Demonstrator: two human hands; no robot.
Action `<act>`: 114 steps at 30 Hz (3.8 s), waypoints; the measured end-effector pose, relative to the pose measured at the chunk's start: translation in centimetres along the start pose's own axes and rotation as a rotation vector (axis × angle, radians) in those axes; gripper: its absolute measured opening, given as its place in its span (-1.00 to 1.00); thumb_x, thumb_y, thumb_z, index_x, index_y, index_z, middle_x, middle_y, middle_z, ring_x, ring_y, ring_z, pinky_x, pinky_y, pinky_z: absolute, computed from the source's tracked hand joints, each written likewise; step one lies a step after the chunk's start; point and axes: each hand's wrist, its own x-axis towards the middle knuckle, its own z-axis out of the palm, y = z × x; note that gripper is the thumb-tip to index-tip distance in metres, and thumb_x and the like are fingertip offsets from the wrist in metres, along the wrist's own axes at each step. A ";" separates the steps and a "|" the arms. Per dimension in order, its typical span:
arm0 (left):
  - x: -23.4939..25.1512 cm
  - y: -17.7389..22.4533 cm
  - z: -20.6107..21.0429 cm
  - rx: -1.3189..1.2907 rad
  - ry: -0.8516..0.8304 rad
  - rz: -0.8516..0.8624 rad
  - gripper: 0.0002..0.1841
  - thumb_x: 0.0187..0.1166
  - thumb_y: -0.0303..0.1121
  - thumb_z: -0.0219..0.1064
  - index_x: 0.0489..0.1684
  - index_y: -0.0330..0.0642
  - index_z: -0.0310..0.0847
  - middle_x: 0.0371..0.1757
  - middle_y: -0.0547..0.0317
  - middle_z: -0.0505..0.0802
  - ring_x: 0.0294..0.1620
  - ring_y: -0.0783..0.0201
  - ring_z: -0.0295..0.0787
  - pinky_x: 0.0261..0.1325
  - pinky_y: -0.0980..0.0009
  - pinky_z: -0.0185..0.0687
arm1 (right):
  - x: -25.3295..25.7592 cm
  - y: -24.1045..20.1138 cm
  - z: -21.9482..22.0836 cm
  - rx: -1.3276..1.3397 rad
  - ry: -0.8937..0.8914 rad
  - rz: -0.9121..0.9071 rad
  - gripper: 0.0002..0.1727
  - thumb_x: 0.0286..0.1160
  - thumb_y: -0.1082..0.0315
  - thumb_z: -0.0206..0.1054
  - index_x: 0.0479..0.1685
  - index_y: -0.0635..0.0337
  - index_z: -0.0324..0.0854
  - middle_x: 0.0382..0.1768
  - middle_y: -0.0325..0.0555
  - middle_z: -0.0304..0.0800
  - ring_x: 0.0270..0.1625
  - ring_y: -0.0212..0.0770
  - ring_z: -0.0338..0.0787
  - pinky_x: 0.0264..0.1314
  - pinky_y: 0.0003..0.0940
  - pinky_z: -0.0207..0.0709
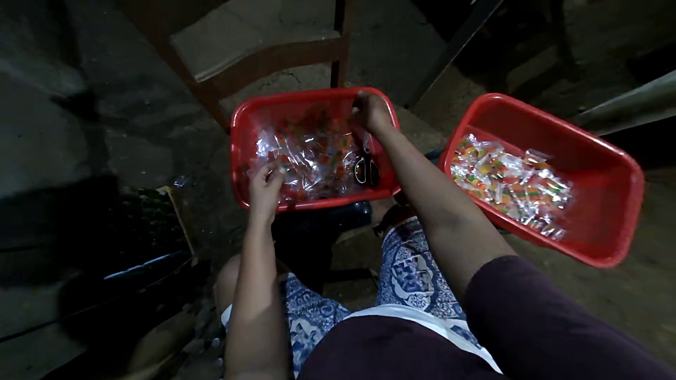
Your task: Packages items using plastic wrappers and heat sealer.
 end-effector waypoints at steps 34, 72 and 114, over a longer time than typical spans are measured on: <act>-28.6 7.0 8.2 -0.930 0.037 0.107 -0.74 0.69 -0.61 0.16 0.17 -0.08 0.58 -0.03 0.21 0.82 -0.08 0.31 0.83 0.11 0.32 0.79 | -39.0 -9.0 -3.9 1.056 -0.010 -0.386 -0.96 0.56 0.48 0.37 -0.16 0.19 0.72 -0.23 -0.29 0.82 -0.21 -0.49 0.76 -0.06 -0.52 0.70; -28.0 4.4 5.4 0.277 0.106 0.714 -0.81 0.49 -0.55 0.47 0.00 -0.37 0.82 -0.06 -0.06 0.86 -0.07 0.36 0.83 0.04 0.53 0.74 | -40.6 -6.2 -4.3 0.443 0.164 -0.558 -0.77 0.54 0.51 0.35 0.09 0.38 0.75 -0.04 0.05 0.81 -0.07 -0.37 0.80 0.07 -0.57 0.66; -26.4 2.4 7.9 -0.399 -0.033 0.043 -0.91 0.58 -0.61 0.36 -0.22 -0.23 0.76 -0.27 0.31 0.86 -0.32 0.50 0.76 -0.19 0.52 0.76 | -37.9 -3.9 -1.8 0.884 -0.234 -0.200 -0.90 0.58 0.41 0.38 -0.28 0.22 0.69 -0.42 -0.32 0.75 -0.40 -0.54 0.67 -0.28 -0.58 0.58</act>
